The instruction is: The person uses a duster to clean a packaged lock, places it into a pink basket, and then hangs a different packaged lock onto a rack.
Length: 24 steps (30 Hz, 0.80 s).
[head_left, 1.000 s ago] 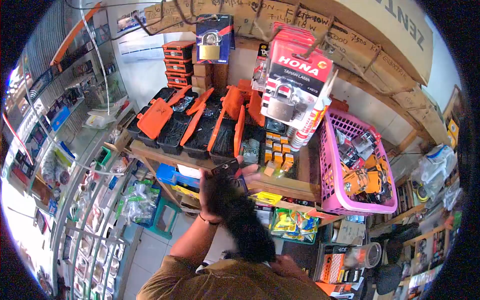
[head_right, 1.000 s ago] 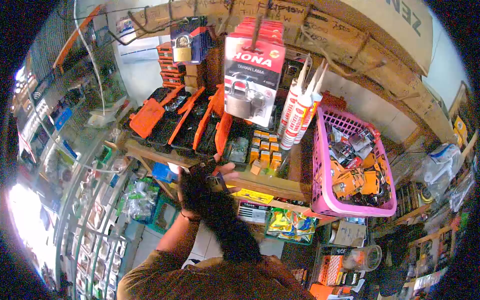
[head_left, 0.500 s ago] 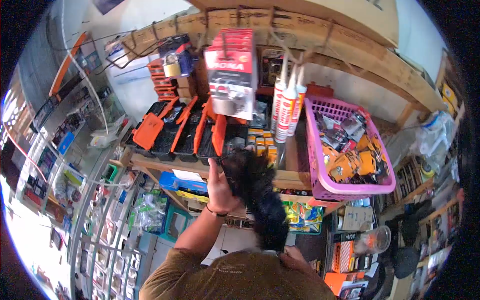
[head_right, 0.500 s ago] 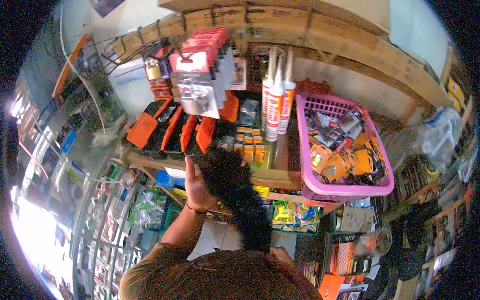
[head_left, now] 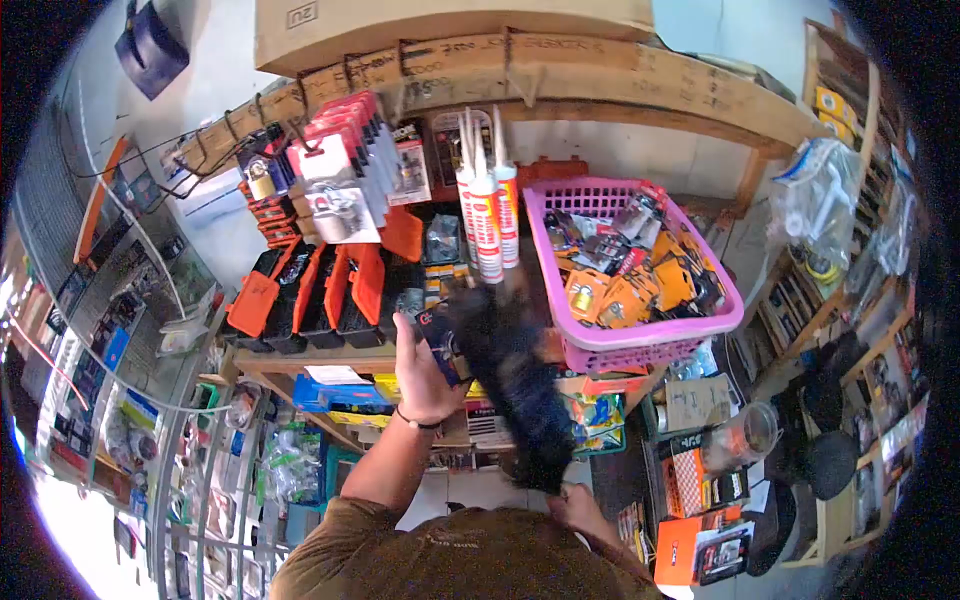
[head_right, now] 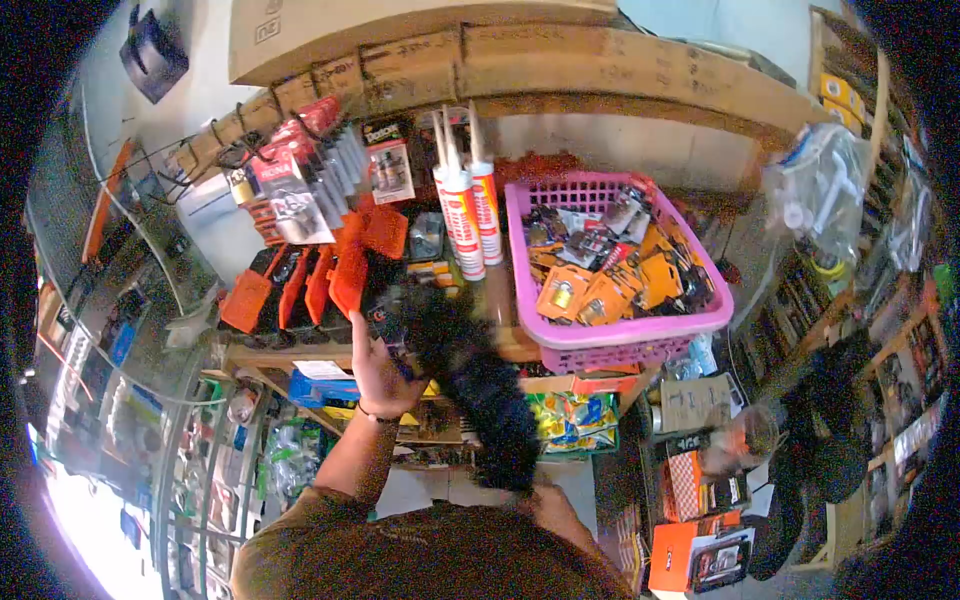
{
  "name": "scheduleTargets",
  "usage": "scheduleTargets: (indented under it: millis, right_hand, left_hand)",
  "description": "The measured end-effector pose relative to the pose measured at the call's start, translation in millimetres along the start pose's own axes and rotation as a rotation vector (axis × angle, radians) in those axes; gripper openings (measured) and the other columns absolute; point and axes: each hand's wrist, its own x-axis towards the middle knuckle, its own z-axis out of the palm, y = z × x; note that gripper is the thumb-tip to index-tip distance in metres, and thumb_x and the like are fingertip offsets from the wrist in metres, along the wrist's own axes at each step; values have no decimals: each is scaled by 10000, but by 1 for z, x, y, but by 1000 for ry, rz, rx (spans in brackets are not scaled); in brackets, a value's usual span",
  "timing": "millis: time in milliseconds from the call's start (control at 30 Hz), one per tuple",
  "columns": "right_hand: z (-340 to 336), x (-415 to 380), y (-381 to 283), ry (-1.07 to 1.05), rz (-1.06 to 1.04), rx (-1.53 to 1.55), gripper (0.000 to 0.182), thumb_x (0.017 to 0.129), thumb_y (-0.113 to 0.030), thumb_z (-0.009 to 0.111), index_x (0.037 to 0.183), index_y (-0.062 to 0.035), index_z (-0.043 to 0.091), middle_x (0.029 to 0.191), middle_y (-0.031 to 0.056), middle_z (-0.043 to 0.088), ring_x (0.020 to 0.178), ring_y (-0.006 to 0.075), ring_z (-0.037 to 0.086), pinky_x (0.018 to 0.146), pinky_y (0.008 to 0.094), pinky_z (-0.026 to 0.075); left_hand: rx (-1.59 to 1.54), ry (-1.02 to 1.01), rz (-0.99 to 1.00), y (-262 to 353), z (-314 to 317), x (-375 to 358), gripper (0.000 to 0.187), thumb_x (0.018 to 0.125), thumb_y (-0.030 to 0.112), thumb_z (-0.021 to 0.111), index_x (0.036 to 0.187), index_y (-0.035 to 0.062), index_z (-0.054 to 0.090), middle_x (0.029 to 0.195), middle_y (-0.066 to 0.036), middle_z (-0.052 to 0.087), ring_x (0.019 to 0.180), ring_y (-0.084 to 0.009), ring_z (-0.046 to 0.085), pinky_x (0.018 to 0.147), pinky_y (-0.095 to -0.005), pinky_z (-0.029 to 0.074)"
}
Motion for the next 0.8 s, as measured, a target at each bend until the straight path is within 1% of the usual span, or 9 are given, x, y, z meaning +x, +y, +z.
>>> scheduleTargets:
  millis: [33,100,233,300,367,500,633,700,800]
  right_hand:
    - [0,-5,5,8,8,9,163,721,-147,561,760,10,547,546,175,511,483,219,511,503,365,409]
    - [0,-9,13,-19,36,-97,143,716,-118,571,774,10,548,546,178,507,477,214,501,502,369,407]
    - [-6,-15,20,155,123,46,175,712,-127,595,821,6,560,544,181,507,458,230,490,490,364,405]
    - [1,-21,40,52,-156,-45,200,717,-132,599,870,-7,572,536,171,511,438,247,482,473,351,402]
    - [-9,-28,21,45,-91,-22,202,719,-130,596,880,-10,571,535,170,512,435,249,481,471,345,403]
    - [3,-23,55,157,-95,30,205,730,-134,585,896,-14,570,543,176,519,439,248,484,469,339,402]
    - [11,-18,66,-28,53,228,226,742,-178,569,915,-33,577,545,169,531,455,256,506,484,353,411]
    - [8,-11,49,71,65,24,242,734,-206,551,895,-28,579,572,163,548,487,271,515,512,370,418]
    - [6,4,57,-204,-103,-251,241,713,-211,548,838,-5,567,608,170,557,520,283,511,535,385,416]
  left_hand:
    - [4,2,-14,-5,-14,6,753,809,633,250,1315,75,256,1202,-211,443,1061,-348,470,876,-454,396]
    - [-67,-599,-230,-6,-42,26,935,682,752,336,1319,74,243,1288,-217,335,1149,-396,362,940,-535,288]
    - [395,-29,34,-21,-1,4,910,678,736,386,1306,85,280,1288,-196,341,1146,-372,376,946,-524,289]
    - [382,-36,-9,-24,-9,9,904,685,736,373,1302,81,286,1279,-191,351,1151,-356,376,958,-501,290]
    - [93,-658,-199,-24,-31,27,909,697,742,334,1309,73,271,1269,-193,364,1150,-336,386,963,-466,301]
    - [339,-58,16,-31,5,-2,841,756,695,283,1304,57,264,1251,-196,384,1123,-331,417,961,-442,317]
    - [48,-616,-165,-30,-41,16,809,770,673,296,1306,69,262,1242,-234,378,1131,-379,398,951,-487,306]
    - [369,-99,-10,-27,-4,-15,829,756,685,314,1307,68,261,1259,-198,377,1140,-369,392,954,-490,304]
    - [363,-148,26,-19,-12,-13,835,753,688,311,1304,63,258,1277,-184,361,1122,-361,409,956,-497,303]
